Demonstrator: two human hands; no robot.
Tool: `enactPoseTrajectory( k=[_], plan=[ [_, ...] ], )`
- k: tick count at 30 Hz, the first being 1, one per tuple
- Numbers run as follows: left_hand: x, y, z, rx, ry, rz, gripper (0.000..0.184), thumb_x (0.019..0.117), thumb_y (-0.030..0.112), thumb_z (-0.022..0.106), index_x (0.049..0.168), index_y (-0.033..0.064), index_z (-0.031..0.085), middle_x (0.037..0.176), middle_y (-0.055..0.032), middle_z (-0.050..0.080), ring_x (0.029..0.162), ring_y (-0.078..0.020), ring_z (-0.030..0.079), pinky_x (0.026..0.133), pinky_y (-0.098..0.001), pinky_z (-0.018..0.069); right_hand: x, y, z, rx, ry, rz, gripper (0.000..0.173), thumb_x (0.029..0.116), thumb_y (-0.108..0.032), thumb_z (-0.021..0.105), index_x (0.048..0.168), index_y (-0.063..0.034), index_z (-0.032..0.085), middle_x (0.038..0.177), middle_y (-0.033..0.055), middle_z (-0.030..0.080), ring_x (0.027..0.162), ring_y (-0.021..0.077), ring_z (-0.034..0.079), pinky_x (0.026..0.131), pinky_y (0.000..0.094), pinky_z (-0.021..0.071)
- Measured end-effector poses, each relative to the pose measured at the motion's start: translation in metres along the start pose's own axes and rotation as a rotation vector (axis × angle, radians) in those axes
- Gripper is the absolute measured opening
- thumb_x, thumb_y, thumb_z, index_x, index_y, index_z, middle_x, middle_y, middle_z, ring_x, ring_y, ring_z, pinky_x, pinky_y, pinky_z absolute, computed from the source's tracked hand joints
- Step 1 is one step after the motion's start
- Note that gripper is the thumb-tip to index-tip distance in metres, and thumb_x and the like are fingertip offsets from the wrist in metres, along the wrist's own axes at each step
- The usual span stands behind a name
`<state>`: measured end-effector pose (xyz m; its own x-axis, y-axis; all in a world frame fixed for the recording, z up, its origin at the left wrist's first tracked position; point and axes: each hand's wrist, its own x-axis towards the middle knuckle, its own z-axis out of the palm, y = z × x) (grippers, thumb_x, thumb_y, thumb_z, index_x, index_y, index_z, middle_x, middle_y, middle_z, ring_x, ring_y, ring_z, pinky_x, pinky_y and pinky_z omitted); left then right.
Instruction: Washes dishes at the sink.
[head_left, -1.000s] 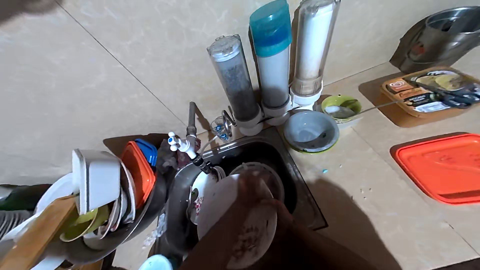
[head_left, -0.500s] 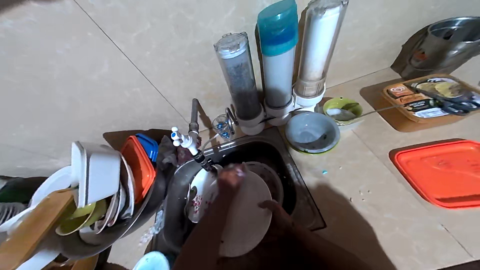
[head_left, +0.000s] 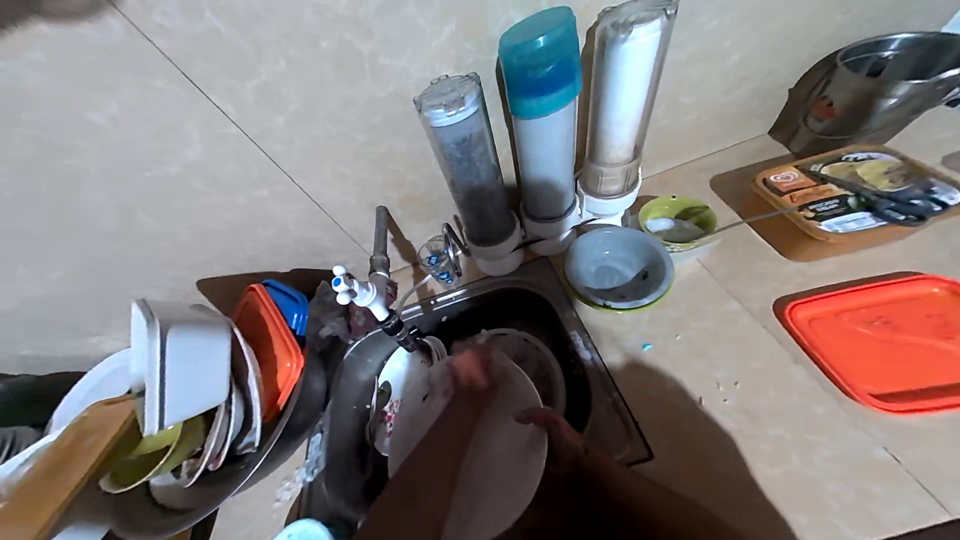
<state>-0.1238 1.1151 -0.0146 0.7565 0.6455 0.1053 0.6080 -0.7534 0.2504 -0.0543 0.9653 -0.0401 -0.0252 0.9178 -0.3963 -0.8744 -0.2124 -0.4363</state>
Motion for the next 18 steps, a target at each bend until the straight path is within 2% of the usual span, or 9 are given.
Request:
enactPoseTrajectory(
  k=[3,6,8,9,11,12,15,17,18],
  plan=[
    [-0.010,0.014,0.017,-0.138,0.068,0.347,0.027,0.0928,0.019,0.067,0.106,-0.0021,0.076,0.115,-0.0247,0.072,0.117,-0.0466,0.065,0.106,-0.0600,0.0464,0.005,0.005,-0.009,0.010,-0.070,-0.066,0.023,0.0997,-0.011,0.039,0.114,-0.0093,0.057,0.094,0.0030,0.074,0.088,0.0124,0.072,0.080,0.0326,0.0606],
    [0.003,-0.039,0.023,-0.010,0.240,0.108,0.029,0.0941,0.019,0.063,0.105,-0.0048,0.075,0.108,-0.0251,0.074,0.106,-0.0442,0.070,0.095,-0.0590,0.0533,0.002,0.002,-0.001,0.019,0.025,-0.053,0.024,0.1056,-0.011,0.035,0.121,-0.0058,0.053,0.095,0.0066,0.073,0.085,0.0148,0.073,0.076,0.0331,0.0620],
    [0.013,-0.051,0.017,0.113,0.260,-0.176,0.041,0.1028,0.027,0.055,0.123,-0.0065,0.069,0.125,-0.0321,0.066,0.120,-0.0507,0.062,0.103,-0.0636,0.0464,0.002,-0.001,0.003,0.037,0.061,-0.055,0.025,0.1086,-0.014,0.033,0.122,-0.0050,0.052,0.096,0.0074,0.073,0.085,0.0152,0.073,0.076,0.0326,0.0616],
    [0.013,-0.044,0.019,0.109,0.255,-0.215,0.049,0.1032,0.030,0.053,0.133,-0.0080,0.062,0.137,-0.0356,0.058,0.131,-0.0545,0.053,0.109,-0.0668,0.0394,0.003,0.000,0.004,0.047,0.066,-0.064,0.028,0.1100,-0.017,0.032,0.125,-0.0047,0.052,0.098,0.0078,0.072,0.088,0.0155,0.072,0.078,0.0328,0.0614],
    [-0.002,-0.004,0.024,-0.002,0.106,-0.166,0.065,0.1016,0.029,0.053,0.152,-0.0086,0.040,0.158,-0.0373,0.032,0.150,-0.0543,0.027,0.120,-0.0672,0.0210,0.008,0.003,0.000,0.067,0.038,-0.132,0.034,0.1112,-0.023,0.030,0.130,-0.0048,0.053,0.105,0.0090,0.072,0.095,0.0171,0.072,0.083,0.0357,0.0611],
    [-0.016,0.022,0.024,-0.061,0.027,-0.089,0.065,0.1035,0.030,0.050,0.154,-0.0076,0.036,0.162,-0.0334,0.028,0.153,-0.0493,0.023,0.124,-0.0633,0.0187,0.011,0.004,-0.004,0.075,0.005,-0.190,0.036,0.1106,-0.025,0.030,0.132,-0.0067,0.053,0.108,0.0080,0.072,0.097,0.0164,0.071,0.085,0.0360,0.0608],
    [-0.050,0.041,0.030,-0.157,-0.053,0.197,0.055,0.1061,0.032,0.040,0.151,0.0015,0.049,0.160,-0.0203,0.041,0.152,-0.0391,0.032,0.125,-0.0609,0.0196,0.013,-0.003,-0.012,0.102,-0.003,-0.362,0.040,0.1107,-0.030,0.027,0.133,-0.0087,0.053,0.108,0.0048,0.073,0.098,0.0131,0.071,0.085,0.0340,0.0607],
    [-0.069,0.001,0.036,-0.065,-0.058,0.306,0.054,0.1057,0.037,0.042,0.151,0.0096,0.052,0.159,-0.0151,0.046,0.150,-0.0391,0.037,0.120,-0.0687,0.0228,0.016,-0.011,-0.016,0.083,0.077,-0.451,0.042,0.1104,-0.030,0.027,0.135,-0.0067,0.051,0.109,0.0046,0.073,0.099,0.0132,0.071,0.085,0.0347,0.0610],
    [-0.075,-0.024,0.034,0.018,-0.052,0.279,0.057,0.1058,0.040,0.043,0.153,0.0078,0.049,0.159,-0.0174,0.044,0.150,-0.0410,0.036,0.118,-0.0715,0.0227,0.017,-0.016,-0.017,0.069,0.120,-0.474,0.042,0.1109,-0.030,0.027,0.137,-0.0059,0.049,0.110,0.0052,0.073,0.099,0.0136,0.071,0.085,0.0353,0.0614]
  ],
)
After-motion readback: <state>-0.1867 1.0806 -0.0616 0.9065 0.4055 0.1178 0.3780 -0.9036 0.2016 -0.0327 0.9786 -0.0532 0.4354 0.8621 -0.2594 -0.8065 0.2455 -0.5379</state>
